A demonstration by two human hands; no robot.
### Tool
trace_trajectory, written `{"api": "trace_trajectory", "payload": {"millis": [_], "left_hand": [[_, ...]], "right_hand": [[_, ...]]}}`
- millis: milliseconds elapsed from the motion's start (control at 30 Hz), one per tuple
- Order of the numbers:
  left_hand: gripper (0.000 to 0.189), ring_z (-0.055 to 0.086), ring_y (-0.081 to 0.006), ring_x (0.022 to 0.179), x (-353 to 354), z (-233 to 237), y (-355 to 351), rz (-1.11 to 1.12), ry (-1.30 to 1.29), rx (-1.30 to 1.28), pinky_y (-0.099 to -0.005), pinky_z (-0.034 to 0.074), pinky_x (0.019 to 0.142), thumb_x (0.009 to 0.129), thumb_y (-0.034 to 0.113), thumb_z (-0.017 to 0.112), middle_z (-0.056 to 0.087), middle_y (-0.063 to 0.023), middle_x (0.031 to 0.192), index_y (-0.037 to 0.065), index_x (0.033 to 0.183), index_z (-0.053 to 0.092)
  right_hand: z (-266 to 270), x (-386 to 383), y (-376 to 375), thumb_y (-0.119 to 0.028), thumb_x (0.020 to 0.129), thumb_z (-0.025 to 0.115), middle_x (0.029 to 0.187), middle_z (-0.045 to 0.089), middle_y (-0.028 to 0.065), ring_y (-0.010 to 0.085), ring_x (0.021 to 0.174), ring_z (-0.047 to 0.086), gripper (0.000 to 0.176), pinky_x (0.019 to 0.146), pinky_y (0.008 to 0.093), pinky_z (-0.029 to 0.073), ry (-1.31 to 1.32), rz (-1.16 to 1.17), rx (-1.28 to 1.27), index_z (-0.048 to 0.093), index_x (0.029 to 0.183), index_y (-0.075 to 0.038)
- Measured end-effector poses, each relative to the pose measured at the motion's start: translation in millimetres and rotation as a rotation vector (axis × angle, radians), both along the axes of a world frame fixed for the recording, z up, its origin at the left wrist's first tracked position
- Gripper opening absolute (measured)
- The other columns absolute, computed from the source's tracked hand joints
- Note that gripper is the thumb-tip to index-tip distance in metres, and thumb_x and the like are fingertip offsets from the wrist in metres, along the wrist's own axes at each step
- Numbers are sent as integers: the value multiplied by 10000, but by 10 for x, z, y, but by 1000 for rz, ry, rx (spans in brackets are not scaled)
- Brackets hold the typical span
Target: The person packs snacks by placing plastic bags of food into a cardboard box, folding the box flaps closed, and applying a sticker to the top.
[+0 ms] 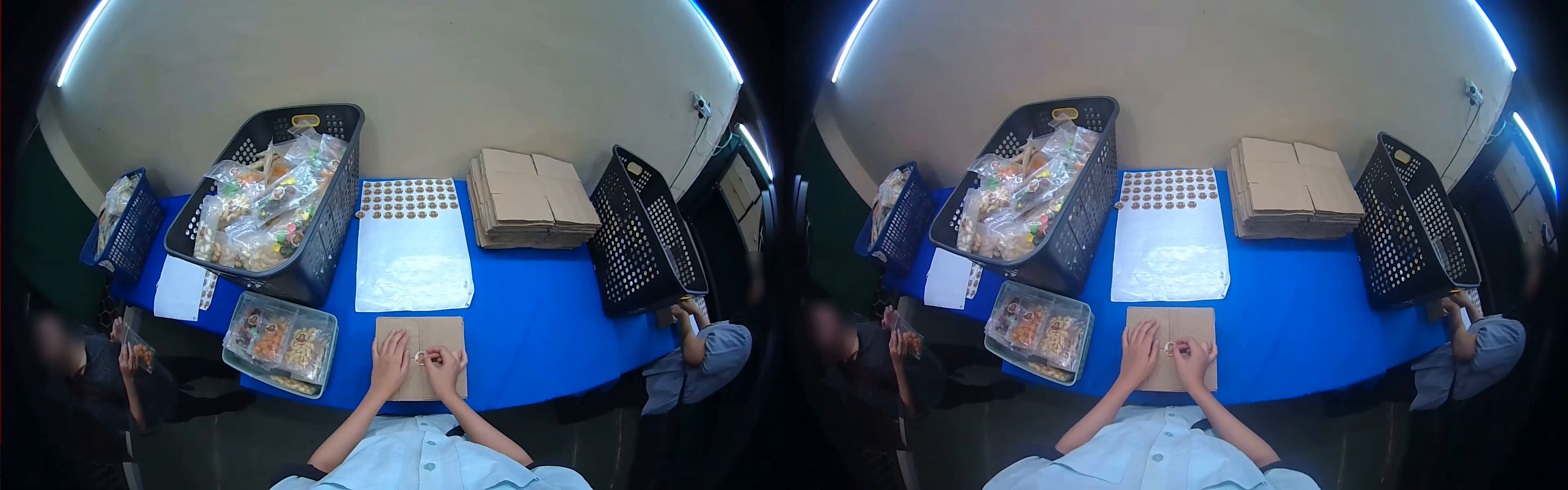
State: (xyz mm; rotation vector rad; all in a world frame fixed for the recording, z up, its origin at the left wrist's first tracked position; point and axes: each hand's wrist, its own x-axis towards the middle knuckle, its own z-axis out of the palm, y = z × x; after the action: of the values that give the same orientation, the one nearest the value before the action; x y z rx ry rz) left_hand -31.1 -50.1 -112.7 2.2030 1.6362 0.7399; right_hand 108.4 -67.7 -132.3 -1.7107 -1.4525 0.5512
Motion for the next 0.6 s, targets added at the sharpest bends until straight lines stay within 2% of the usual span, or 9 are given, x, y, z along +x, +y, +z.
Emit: {"api": "trace_trajectory", "payload": {"millis": [67,167,600], "left_hand": [[393,342,-226,1243,-4,26,-6,2,-10,7,-497,163,1033,851,200,482,430,-72,1283,57,1216,447],[410,348,-226,1236,23,7,-6,20,27,24,-500,168,1029,846,233,506,434,-75,1274,53,1209,449],[516,340,-232,1237,51,15,-21,25,64,67,-496,161,1032,819,364,547,431,-86,1269,52,1217,445]], "right_hand": [[104,-40,-33,-183,714,667,641,603,-32,129,754,527,111,976,442,166,-139,10,98,611,771,-105],[164,-57,-38,-177,705,670,652,601,-25,155,812,509,117,978,438,176,-179,28,103,610,771,-102],[80,-42,-39,-168,721,667,676,597,-7,150,794,518,105,977,444,186,-116,-27,132,606,767,-96]]}}
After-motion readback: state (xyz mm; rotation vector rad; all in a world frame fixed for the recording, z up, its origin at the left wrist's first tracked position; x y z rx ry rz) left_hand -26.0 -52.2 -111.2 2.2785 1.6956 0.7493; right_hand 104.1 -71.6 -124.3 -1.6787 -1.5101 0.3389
